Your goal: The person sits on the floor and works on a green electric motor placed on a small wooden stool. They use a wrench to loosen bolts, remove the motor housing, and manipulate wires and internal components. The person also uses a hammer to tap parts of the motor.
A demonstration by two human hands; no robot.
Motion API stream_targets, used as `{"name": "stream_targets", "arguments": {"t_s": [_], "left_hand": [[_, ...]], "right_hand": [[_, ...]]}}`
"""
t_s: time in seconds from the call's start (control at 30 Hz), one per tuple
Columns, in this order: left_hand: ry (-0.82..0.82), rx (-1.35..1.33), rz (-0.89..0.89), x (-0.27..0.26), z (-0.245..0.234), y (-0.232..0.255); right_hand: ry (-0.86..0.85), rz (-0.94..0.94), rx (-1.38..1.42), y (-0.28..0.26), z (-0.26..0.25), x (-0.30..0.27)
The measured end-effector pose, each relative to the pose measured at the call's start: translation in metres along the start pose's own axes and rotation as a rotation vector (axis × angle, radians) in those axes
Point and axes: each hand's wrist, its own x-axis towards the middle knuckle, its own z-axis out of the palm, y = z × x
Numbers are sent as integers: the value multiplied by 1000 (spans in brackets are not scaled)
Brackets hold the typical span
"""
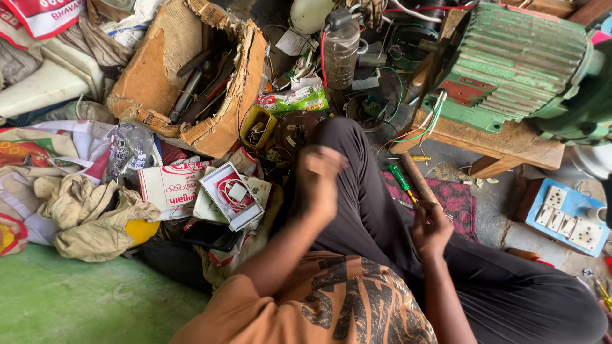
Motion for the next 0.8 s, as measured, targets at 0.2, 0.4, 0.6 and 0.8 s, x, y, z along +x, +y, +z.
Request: {"name": "stream_targets", "arguments": {"t_s": [0.2, 0.4, 0.6, 0.8], "left_hand": [[654, 1197, 629, 155, -155, 0], [171, 772, -23, 152, -138, 29], [-159, -291, -112, 14, 4, 146], [-507, -443, -260, -104, 80, 179]], "right_hand": [[16, 81, 147, 29, -3, 4], [-40, 50, 165, -8, 2, -1], [-704, 56, 587, -112, -4, -17], [-630, 364, 1388, -209, -18, -13]]}}
